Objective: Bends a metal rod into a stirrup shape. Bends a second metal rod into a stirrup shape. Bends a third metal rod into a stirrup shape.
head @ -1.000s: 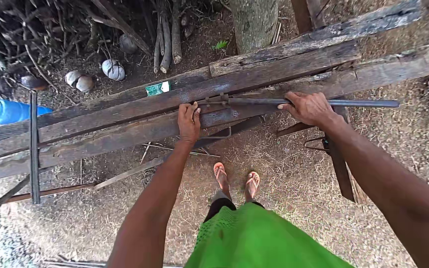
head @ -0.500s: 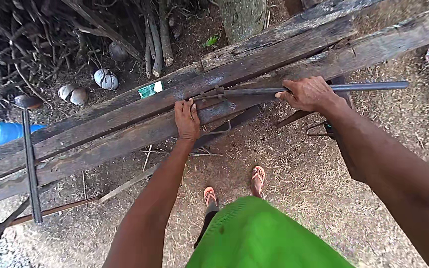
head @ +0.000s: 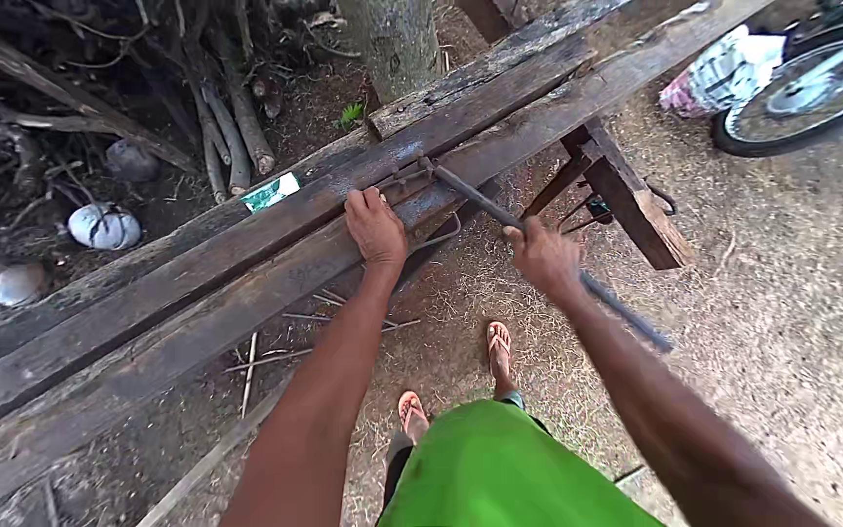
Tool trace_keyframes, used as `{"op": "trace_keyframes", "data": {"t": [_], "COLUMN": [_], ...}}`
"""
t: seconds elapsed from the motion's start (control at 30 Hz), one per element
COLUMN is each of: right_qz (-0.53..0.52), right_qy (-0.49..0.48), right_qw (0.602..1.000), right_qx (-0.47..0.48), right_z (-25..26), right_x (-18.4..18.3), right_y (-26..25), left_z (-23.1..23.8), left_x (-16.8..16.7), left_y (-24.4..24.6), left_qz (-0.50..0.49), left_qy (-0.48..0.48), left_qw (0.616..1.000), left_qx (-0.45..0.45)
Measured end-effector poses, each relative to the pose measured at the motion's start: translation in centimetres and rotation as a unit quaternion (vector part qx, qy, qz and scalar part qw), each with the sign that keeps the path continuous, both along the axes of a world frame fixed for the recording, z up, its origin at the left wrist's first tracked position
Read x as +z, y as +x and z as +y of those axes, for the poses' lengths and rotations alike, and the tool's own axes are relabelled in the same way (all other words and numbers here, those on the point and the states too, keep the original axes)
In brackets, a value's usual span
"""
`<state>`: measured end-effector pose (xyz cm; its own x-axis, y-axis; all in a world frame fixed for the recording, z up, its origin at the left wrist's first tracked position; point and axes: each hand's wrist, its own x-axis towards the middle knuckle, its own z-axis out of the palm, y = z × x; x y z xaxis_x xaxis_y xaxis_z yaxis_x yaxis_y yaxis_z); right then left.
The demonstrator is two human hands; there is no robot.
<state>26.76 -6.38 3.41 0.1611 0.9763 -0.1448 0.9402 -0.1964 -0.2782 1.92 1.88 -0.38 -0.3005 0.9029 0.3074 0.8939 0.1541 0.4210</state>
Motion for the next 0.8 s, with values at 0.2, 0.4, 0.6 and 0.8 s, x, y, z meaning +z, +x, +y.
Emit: {"op": "trace_keyframes", "data": {"t": [0.2,0.4,0.6,0.8], "right_qz": [0.116,0.298,0.494,0.577], "right_qy": [-0.159,-0.164,-0.165,-0.183], "right_qw": [0.980,0.930,0.850,0.795], "right_qx": [-0.038,0.137,0.080,0.048], "right_z": [-3.0,-0.8,-1.3,-1.7], "right_x": [0.9,-2.1,-3.2,-3.6], "right_y": [-5.3,1.5,1.2,0.8], "left_z": [0.1,0.1,0.0,0.1], "left_x": [0.5,-0.1,-0.8,-1.3], "left_y": [-0.1,-0.2,-0.5,-0.5], "left_qz": [-0.011,-0.017,0.001,0.017], "left_qy": [-0.025,-0.008,0.024,0.037], "left_qw": [1.000,1.000,1.000,0.999], "left_qx": [-0.008,-0.012,-0.004,0.005]}}
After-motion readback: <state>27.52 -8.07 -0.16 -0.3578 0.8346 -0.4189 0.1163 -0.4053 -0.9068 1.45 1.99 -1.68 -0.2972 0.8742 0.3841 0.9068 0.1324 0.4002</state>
